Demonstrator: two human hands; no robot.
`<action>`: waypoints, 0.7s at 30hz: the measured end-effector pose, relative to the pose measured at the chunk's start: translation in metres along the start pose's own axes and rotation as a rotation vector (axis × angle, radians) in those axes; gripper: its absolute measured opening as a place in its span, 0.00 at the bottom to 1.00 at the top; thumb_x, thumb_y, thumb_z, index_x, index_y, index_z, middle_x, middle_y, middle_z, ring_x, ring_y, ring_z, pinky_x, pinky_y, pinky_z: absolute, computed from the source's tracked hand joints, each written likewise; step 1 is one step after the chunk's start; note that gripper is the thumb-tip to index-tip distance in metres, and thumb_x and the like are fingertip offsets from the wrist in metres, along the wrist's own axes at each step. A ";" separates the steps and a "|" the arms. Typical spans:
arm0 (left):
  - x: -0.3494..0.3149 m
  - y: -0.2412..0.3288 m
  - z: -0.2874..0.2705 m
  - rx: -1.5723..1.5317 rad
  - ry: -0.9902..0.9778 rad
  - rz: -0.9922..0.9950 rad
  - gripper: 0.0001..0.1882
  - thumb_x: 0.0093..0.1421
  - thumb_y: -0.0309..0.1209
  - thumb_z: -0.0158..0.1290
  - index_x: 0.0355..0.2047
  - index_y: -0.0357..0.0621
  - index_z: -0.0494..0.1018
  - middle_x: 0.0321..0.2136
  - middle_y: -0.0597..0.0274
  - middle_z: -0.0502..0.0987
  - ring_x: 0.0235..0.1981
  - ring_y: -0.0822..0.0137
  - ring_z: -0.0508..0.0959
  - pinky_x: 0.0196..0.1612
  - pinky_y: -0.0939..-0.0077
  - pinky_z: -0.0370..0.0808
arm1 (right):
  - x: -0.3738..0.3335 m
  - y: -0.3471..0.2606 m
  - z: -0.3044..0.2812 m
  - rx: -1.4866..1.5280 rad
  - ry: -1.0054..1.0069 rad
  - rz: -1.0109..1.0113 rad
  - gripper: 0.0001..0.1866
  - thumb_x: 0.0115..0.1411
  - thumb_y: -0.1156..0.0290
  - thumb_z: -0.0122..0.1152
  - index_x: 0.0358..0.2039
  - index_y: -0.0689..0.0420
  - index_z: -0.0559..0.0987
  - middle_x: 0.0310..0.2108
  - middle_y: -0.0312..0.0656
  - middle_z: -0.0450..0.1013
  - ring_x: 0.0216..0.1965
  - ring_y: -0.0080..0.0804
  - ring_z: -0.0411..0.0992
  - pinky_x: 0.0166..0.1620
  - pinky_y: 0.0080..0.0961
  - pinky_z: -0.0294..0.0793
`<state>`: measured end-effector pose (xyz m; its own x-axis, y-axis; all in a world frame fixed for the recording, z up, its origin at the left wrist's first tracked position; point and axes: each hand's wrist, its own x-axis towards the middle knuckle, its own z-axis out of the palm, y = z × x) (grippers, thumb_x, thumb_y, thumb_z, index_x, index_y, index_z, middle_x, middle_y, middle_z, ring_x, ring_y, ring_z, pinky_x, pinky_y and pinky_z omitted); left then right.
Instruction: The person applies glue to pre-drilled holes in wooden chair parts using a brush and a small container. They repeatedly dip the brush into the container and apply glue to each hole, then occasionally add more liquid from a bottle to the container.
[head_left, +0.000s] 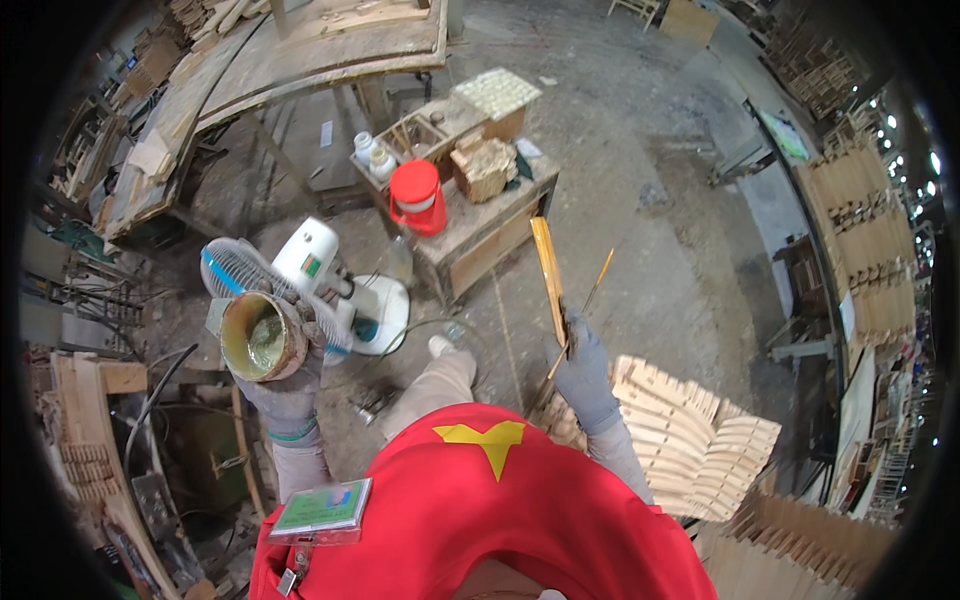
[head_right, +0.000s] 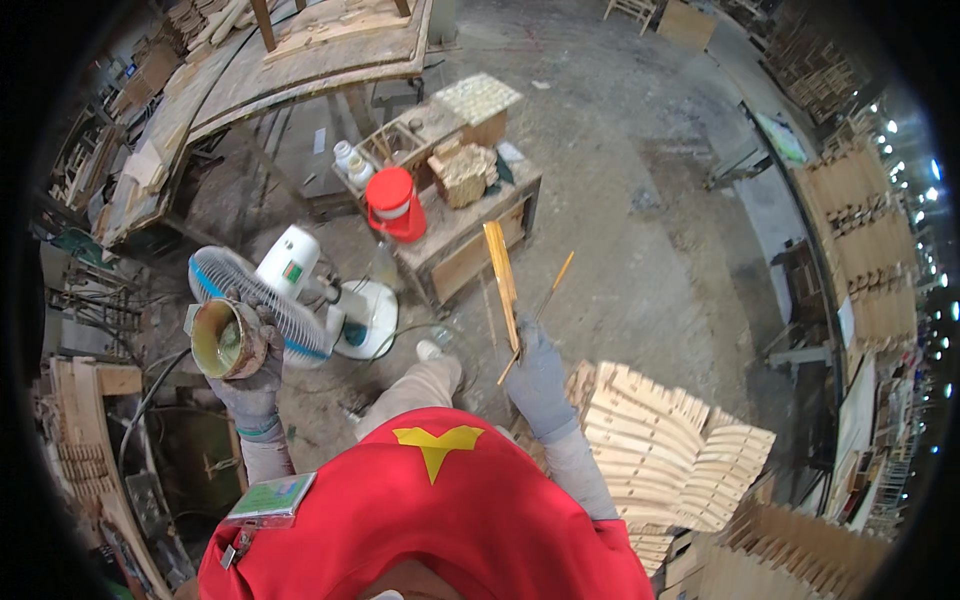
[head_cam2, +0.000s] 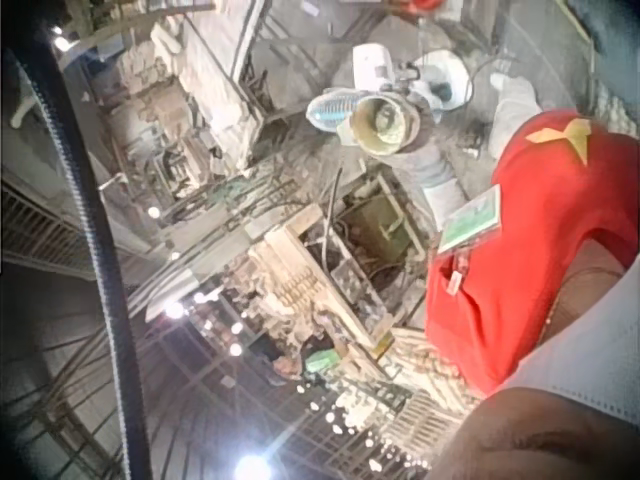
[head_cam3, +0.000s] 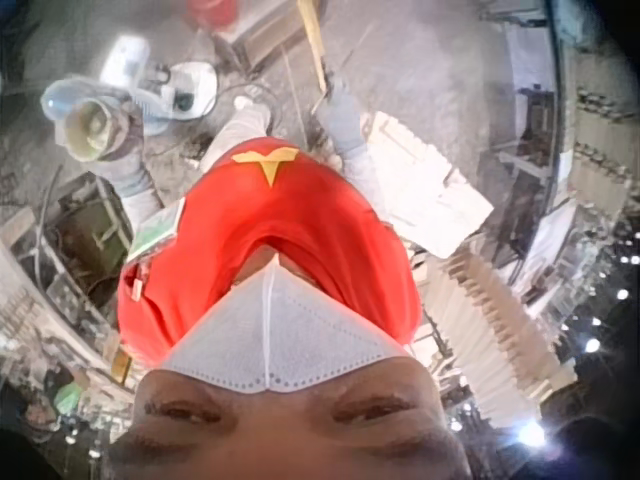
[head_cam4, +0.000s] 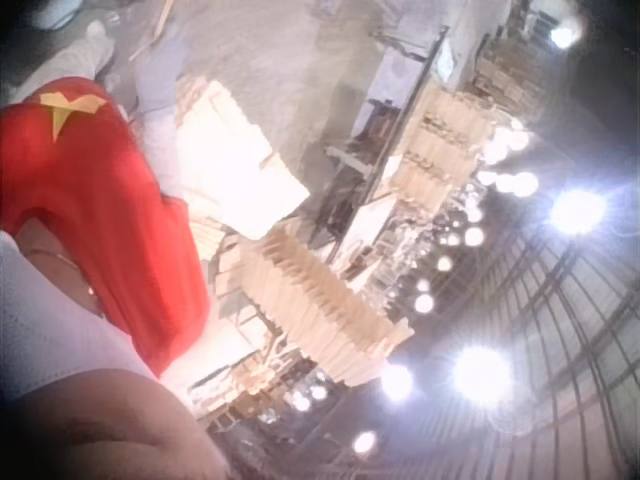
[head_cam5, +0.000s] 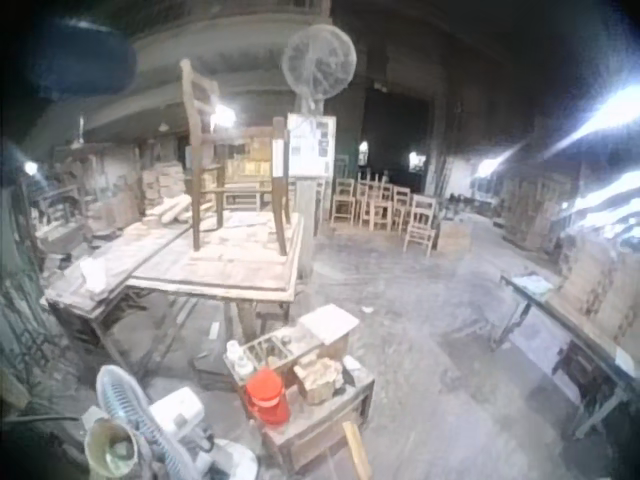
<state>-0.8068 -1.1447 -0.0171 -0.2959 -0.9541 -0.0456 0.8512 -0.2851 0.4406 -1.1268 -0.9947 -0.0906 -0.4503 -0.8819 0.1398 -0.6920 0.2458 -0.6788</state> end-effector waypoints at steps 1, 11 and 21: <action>0.020 -0.003 -0.001 0.040 0.005 0.020 0.30 0.59 0.47 0.44 0.57 0.43 0.60 0.50 0.48 0.68 0.49 0.54 0.70 0.48 0.57 0.70 | 0.020 0.000 -0.001 -0.004 -0.013 0.023 0.25 0.54 0.72 0.57 0.53 0.64 0.66 0.48 0.56 0.68 0.48 0.47 0.70 0.50 0.32 0.69; 0.151 -0.002 0.037 -0.029 0.129 0.118 0.29 0.60 0.49 0.42 0.54 0.42 0.62 0.46 0.48 0.70 0.44 0.54 0.73 0.42 0.61 0.73 | 0.203 0.016 0.039 0.184 -0.139 0.042 0.24 0.56 0.73 0.54 0.54 0.63 0.66 0.48 0.54 0.68 0.49 0.35 0.70 0.49 0.27 0.68; 0.133 -0.005 0.015 0.182 0.346 0.515 0.27 0.64 0.46 0.38 0.58 0.45 0.59 0.51 0.52 0.68 0.51 0.55 0.68 0.50 0.61 0.68 | 0.441 0.059 0.145 -0.087 -0.275 -0.400 0.21 0.54 0.73 0.48 0.51 0.59 0.68 0.52 0.59 0.64 0.49 0.55 0.67 0.50 0.37 0.68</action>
<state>-0.8565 -1.2693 -0.0119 0.3138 -0.9476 -0.0604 0.7506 0.2086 0.6270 -1.2845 -1.4272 -0.1740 0.0179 -0.9846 0.1742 -0.8301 -0.1117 -0.5463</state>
